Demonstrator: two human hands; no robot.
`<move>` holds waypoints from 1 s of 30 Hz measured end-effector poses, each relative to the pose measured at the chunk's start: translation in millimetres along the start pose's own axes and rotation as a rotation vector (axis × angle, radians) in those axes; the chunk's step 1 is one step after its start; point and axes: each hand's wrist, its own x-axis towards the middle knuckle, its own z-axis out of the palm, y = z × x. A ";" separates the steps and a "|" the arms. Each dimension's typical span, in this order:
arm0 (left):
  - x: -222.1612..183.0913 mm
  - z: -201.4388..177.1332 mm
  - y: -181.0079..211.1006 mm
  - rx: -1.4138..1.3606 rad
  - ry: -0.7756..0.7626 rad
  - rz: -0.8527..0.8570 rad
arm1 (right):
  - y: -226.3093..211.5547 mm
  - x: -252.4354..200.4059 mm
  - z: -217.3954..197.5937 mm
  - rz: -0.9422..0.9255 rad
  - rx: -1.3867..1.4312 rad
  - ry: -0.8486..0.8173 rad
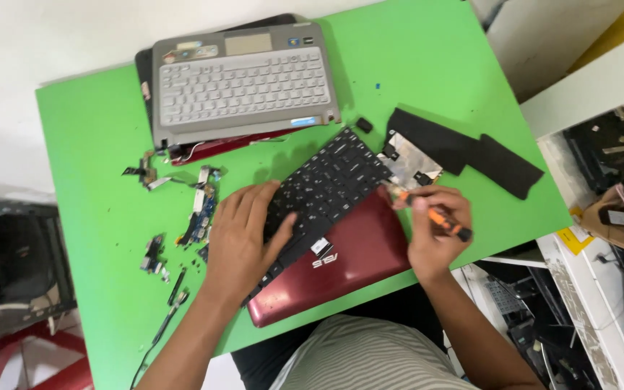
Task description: Disassembling and organizing laptop components on a repair bench using a screwdriver.
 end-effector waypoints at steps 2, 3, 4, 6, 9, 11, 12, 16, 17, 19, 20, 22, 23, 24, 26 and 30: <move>0.4 -7.3 -8.3 0.054 0.004 0.009 | -1.7 -0.8 -1.8 0.021 0.060 -0.024; -0.2 -11.3 -12.7 0.101 0.007 0.031 | -2.5 -1.5 -2.4 0.037 0.110 -0.036; -0.8 -16.3 -18.3 0.111 0.006 0.014 | -13.3 -1.2 1.8 0.044 0.121 -0.050; -1.7 -26.3 -29.7 0.137 -0.069 0.080 | -35.3 0.0 9.4 0.117 0.108 -0.147; -4.5 -34.6 -37.4 0.056 -0.140 0.056 | -62.8 -20.0 33.4 0.174 0.128 -0.295; -4.4 -34.4 -37.1 0.029 -0.169 0.038 | -75.0 -30.8 51.7 0.226 0.227 -0.380; -3.9 -34.5 -37.1 0.000 -0.202 0.033 | -81.3 -36.6 60.8 0.279 0.323 -0.452; -9.2 -21.8 -43.4 -0.040 -0.289 -0.005 | -87.8 -31.8 83.3 0.293 0.364 -0.608; -11.0 -19.0 -45.0 -0.044 -0.280 -0.002 | -89.8 -32.0 88.6 0.253 0.333 -0.658; -13.6 -14.5 -48.0 -0.045 -0.270 -0.003 | -92.9 -33.7 97.5 0.212 0.305 -0.713; -14.6 -12.2 -48.8 -0.027 -0.248 0.009 | -94.5 -35.4 100.3 0.193 0.300 -0.730; -16.5 -7.8 -51.1 -0.011 -0.224 0.017 | -95.9 -35.4 103.9 0.175 0.295 -0.753; -17.5 -5.9 -52.5 -0.001 -0.216 0.022 | -96.0 -33.7 104.7 0.157 0.284 -0.770; -18.7 -4.1 -53.7 0.008 -0.208 0.025 | -96.2 -31.9 105.4 0.139 0.273 -0.789; -20.5 -0.8 -56.7 0.007 -0.222 0.012 | -93.2 -30.0 107.5 0.153 0.269 -0.794; -19.0 -3.3 -55.8 -0.013 -0.249 -0.017 | -85.3 -29.7 108.2 0.178 0.290 -0.829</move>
